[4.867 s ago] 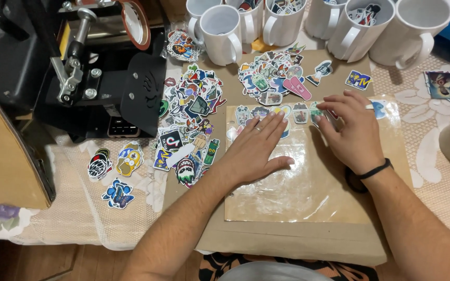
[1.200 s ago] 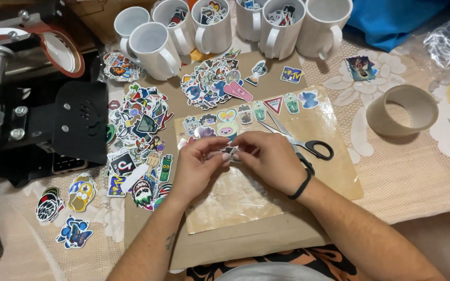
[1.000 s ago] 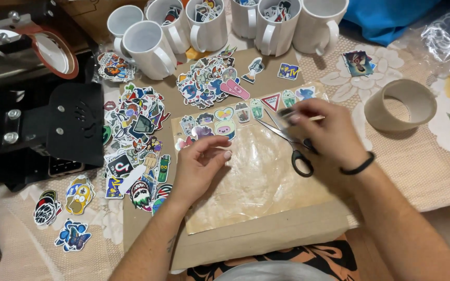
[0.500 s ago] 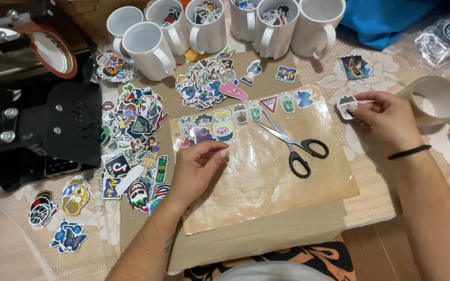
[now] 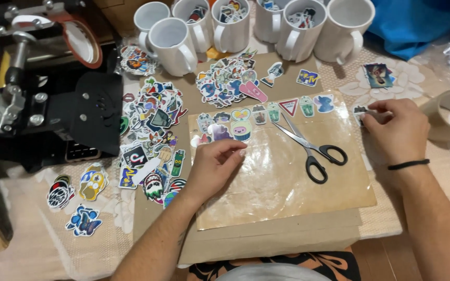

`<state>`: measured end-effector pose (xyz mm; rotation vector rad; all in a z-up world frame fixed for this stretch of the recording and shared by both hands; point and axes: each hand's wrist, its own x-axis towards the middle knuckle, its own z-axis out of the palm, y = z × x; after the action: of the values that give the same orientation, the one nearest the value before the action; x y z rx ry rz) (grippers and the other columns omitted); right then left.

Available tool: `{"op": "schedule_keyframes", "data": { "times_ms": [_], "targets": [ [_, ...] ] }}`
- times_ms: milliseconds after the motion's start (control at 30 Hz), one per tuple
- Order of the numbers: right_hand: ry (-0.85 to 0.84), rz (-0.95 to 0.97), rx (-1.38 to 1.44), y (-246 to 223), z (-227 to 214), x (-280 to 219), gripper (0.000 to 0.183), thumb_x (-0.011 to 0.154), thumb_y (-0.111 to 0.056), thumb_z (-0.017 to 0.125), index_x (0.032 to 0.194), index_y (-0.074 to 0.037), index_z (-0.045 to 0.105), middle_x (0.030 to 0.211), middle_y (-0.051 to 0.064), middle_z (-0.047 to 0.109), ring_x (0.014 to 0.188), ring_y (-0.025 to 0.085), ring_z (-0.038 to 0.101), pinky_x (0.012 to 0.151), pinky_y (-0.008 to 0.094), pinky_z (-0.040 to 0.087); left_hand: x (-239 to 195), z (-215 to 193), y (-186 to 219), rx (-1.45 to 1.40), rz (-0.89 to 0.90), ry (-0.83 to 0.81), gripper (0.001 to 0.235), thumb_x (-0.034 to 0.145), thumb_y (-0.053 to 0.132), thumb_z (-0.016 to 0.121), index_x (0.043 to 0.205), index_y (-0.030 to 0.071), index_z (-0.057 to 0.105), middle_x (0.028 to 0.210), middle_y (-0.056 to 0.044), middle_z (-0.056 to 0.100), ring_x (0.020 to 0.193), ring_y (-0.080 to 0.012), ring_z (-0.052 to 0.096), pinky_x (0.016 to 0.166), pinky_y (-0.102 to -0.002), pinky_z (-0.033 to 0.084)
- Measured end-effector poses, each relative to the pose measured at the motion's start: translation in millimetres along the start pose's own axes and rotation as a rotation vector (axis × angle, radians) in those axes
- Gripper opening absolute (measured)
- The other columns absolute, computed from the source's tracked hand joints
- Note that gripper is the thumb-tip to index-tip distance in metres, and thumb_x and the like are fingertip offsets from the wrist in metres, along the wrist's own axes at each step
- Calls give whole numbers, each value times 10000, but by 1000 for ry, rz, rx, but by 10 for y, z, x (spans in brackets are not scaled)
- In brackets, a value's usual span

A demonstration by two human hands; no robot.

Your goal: The person organizes a large collection of colorful stickers on a table. They pick up individual stickers, peel off backing paper, and arrange them in rows on a clear plastic sheet. The person also uses scissors to trim the edges of some stickers and places others into white mugs.

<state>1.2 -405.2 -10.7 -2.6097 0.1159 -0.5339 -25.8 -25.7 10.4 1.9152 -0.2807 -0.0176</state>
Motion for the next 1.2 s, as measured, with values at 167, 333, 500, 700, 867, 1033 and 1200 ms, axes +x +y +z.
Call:
{"op": "schedule_keyframes", "data": {
  "times_ms": [167,333,500,700,867,1033,1200],
  "targets": [
    [-48,-214,-82,-507,62,149,247,974,-232,768,1146,-55,760,1142,152,674,951,295,637,795,446,517,-8,1,38,9,-22,-29,193,906,176,682,1052,96,779,903,-28,782,727,-109,653,675,-254,540],
    [-52,-316,-80,-1089,447,394,236,930,-281,730,1133,-163,754,1102,82,700,1016,342,664,783,469,530,30,-23,-55,-1,72,-7,161,908,108,671,1026,75,775,844,-83,765,674,-163,673,611,-277,551],
    [-179,-300,32,-1463,893,610,383,889,-398,767,1130,-101,746,973,147,707,952,418,683,818,503,533,60,-1,-120,2,170,-4,141,901,64,686,1009,81,775,794,-122,754,636,-217,704,544,-296,573],
    [-299,-124,-36,-1575,1208,803,406,819,-390,817,1131,-141,740,930,54,699,947,287,703,809,419,538,46,15,-130,34,190,11,117,902,79,700,992,83,775,764,-124,746,614,-237,703,526,-307,572],
    [-319,-63,31,-1586,1190,839,465,722,-308,865,1130,-149,708,857,-2,718,950,291,691,830,437,516,50,3,-93,33,182,-3,128,910,58,679,996,73,773,746,-129,739,609,-243,700,531,-308,573],
    [-296,-37,36,-1166,595,834,451,792,-345,836,1176,-141,713,991,51,744,1035,322,678,874,468,511,58,-14,-158,35,160,17,127,907,74,689,996,94,776,744,-113,740,608,-220,698,523,-305,572],
    [-133,272,-14,-137,-87,1117,210,972,-232,799,1114,-83,758,1048,142,731,972,276,650,910,451,532,18,11,-56,107,60,15,181,900,165,675,1034,107,781,918,-28,794,728,-122,692,684,-255,554]
  ]
}}
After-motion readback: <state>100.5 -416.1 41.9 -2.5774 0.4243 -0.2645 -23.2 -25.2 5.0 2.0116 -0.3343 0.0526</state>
